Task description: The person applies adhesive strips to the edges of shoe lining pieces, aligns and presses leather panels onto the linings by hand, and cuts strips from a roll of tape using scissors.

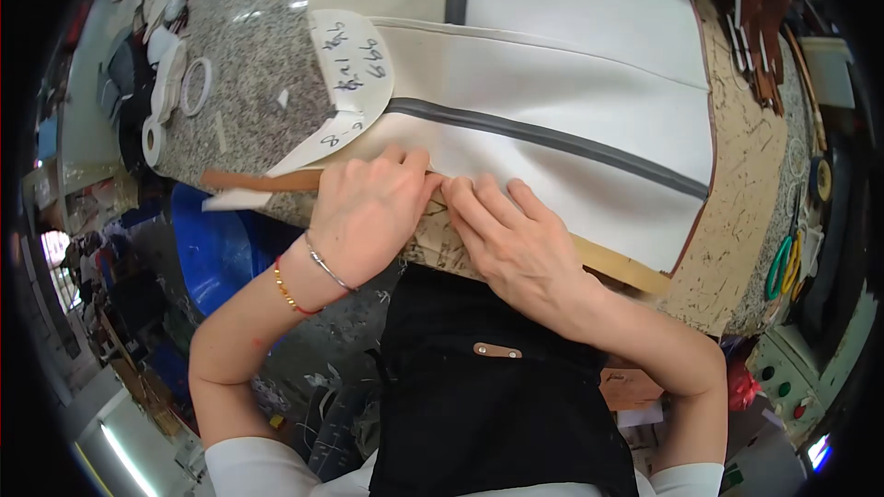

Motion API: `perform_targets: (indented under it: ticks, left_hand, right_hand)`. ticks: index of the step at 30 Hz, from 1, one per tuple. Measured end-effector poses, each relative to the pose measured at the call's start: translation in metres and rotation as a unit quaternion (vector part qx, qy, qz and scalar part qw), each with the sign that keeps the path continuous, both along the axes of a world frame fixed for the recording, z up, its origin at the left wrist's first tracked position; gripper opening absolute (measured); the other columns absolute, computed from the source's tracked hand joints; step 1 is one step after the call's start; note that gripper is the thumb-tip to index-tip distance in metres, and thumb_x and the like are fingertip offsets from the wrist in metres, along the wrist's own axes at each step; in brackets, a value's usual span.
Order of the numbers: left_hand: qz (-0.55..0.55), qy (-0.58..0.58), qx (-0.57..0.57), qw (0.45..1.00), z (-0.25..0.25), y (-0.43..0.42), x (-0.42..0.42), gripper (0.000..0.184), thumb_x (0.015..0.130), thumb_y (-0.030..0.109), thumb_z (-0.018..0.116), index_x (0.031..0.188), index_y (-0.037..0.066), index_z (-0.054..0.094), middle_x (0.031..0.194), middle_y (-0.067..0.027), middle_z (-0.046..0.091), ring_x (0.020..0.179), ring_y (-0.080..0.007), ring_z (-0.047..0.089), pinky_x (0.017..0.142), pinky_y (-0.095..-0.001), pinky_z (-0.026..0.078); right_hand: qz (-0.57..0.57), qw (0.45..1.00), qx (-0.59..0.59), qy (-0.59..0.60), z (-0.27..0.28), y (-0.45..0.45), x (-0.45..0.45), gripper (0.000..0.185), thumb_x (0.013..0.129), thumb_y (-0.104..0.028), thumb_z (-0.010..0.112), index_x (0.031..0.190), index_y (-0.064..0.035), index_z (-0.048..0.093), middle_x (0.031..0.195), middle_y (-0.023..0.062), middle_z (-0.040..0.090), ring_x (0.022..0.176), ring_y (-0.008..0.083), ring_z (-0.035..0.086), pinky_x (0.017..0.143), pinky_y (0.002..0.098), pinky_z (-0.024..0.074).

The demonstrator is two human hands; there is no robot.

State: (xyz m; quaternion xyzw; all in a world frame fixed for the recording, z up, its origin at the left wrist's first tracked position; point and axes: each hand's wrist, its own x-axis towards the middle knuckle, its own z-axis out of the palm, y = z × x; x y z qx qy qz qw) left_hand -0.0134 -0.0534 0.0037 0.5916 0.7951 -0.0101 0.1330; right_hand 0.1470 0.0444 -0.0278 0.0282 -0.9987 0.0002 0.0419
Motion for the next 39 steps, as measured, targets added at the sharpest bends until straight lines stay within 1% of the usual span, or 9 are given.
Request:
perform_targets:
  ticks: [3, 5, 8, 11, 17, 27, 28, 32, 39]
  left_hand:
    - [-0.006, 0.044, -0.038, 0.998, 0.031, -0.007, -0.019, 0.029, 0.086, 0.028, 0.064, 0.069, 0.004, 0.062, 0.061, -0.0158, 0.059, 0.059, -0.0346, 0.061, 0.054, -0.0433, 0.046]
    - [-0.032, -0.052, -0.045, 0.997, 0.039, -0.009, -0.040, 0.030, 0.088, 0.027, 0.062, 0.069, 0.004, 0.062, 0.060, -0.0159, 0.058, 0.059, -0.0360, 0.059, 0.056, -0.0439, 0.045]
    - [0.031, -0.125, -0.072, 0.989, 0.034, -0.021, -0.037, 0.030, 0.088, 0.029, 0.061, 0.072, 0.004, 0.063, 0.065, -0.0141, 0.062, 0.066, -0.0360, 0.061, 0.059, -0.0430, 0.047]
    - [0.005, -0.199, 0.025, 0.980, 0.007, -0.048, -0.010, 0.021, 0.089, 0.022, 0.061, 0.078, 0.004, 0.059, 0.074, -0.0124, 0.057, 0.072, -0.0335, 0.059, 0.063, -0.0420, 0.046]
    - [0.089, -0.221, 0.136, 0.962, -0.021, -0.052, 0.026, 0.022, 0.086, 0.017, 0.065, 0.068, 0.004, 0.058, 0.062, -0.0101, 0.056, 0.059, -0.0300, 0.057, 0.056, -0.0388, 0.044]
    - [0.130, -0.078, 0.143, 0.978, -0.020, -0.062, 0.022, 0.026, 0.082, 0.024, 0.070, 0.065, 0.006, 0.061, 0.057, -0.0111, 0.057, 0.050, -0.0308, 0.057, 0.045, -0.0363, 0.042]
    - [0.174, -0.120, 0.178, 0.961, -0.016, -0.069, 0.017, 0.024, 0.081, 0.020, 0.072, 0.066, 0.003, 0.062, 0.056, -0.0102, 0.057, 0.046, -0.0249, 0.057, 0.043, -0.0322, 0.041]
    - [0.306, -0.309, 0.167, 0.885, -0.019, -0.085, 0.007, 0.012, 0.083, 0.009, 0.071, 0.081, -0.003, 0.069, 0.061, 0.0011, 0.061, 0.053, -0.0005, 0.046, 0.047, -0.0197, 0.037]
    - [0.294, -0.276, 0.056, 0.913, -0.017, -0.083, -0.018, 0.028, 0.080, 0.016, 0.076, 0.066, -0.002, 0.060, 0.054, -0.0007, 0.056, 0.052, -0.0018, 0.048, 0.047, -0.0214, 0.038]
  right_hand:
    - [0.032, 0.999, 0.041, -0.012, 0.005, -0.006, -0.011, 0.029, 0.079, -0.015, 0.054, 0.099, 0.0017, 0.066, 0.107, 0.0123, 0.053, 0.098, 0.0254, 0.050, 0.083, 0.0334, 0.0418]
    - [0.024, 0.998, 0.022, -0.058, 0.011, -0.012, -0.015, 0.037, 0.076, -0.011, 0.056, 0.108, 0.0064, 0.061, 0.109, 0.0127, 0.052, 0.100, 0.0236, 0.051, 0.082, 0.0319, 0.0445]
    - [-0.006, 0.989, -0.120, -0.083, 0.010, -0.003, -0.005, 0.036, 0.073, -0.008, 0.058, 0.105, 0.0083, 0.061, 0.106, 0.0140, 0.053, 0.098, 0.0238, 0.052, 0.078, 0.0312, 0.0465]
    - [-0.007, 0.986, -0.168, -0.012, 0.022, 0.012, 0.030, 0.027, 0.070, -0.005, 0.060, 0.092, 0.0093, 0.063, 0.099, 0.0124, 0.054, 0.092, 0.0217, 0.053, 0.074, 0.0281, 0.0462]
    - [-0.002, 0.986, -0.168, 0.013, 0.005, 0.013, 0.071, 0.043, 0.073, -0.003, 0.059, 0.113, 0.0125, 0.058, 0.106, 0.0121, 0.054, 0.088, 0.0212, 0.054, 0.074, 0.0296, 0.0477]
    - [-0.003, 0.994, -0.106, -0.006, -0.011, -0.031, 0.023, 0.047, 0.089, -0.029, 0.056, 0.124, 0.0029, 0.055, 0.130, 0.0099, 0.049, 0.114, 0.0222, 0.048, 0.098, 0.0350, 0.0389]
    - [0.003, 0.994, -0.106, -0.028, -0.009, -0.030, 0.023, 0.053, 0.090, -0.034, 0.056, 0.127, 0.0036, 0.052, 0.132, 0.0102, 0.047, 0.118, 0.0230, 0.046, 0.099, 0.0356, 0.0383]
    - [0.002, 0.993, -0.110, -0.037, -0.008, -0.032, 0.019, 0.061, 0.088, -0.043, 0.054, 0.130, 0.0014, 0.051, 0.132, 0.0088, 0.045, 0.114, 0.0229, 0.046, 0.099, 0.0356, 0.0375]
    - [0.016, 0.997, -0.036, -0.060, -0.001, -0.043, -0.011, 0.073, 0.083, -0.052, 0.054, 0.141, -0.0092, 0.042, 0.111, 0.0041, 0.047, 0.095, 0.0198, 0.047, 0.081, 0.0303, 0.0411]
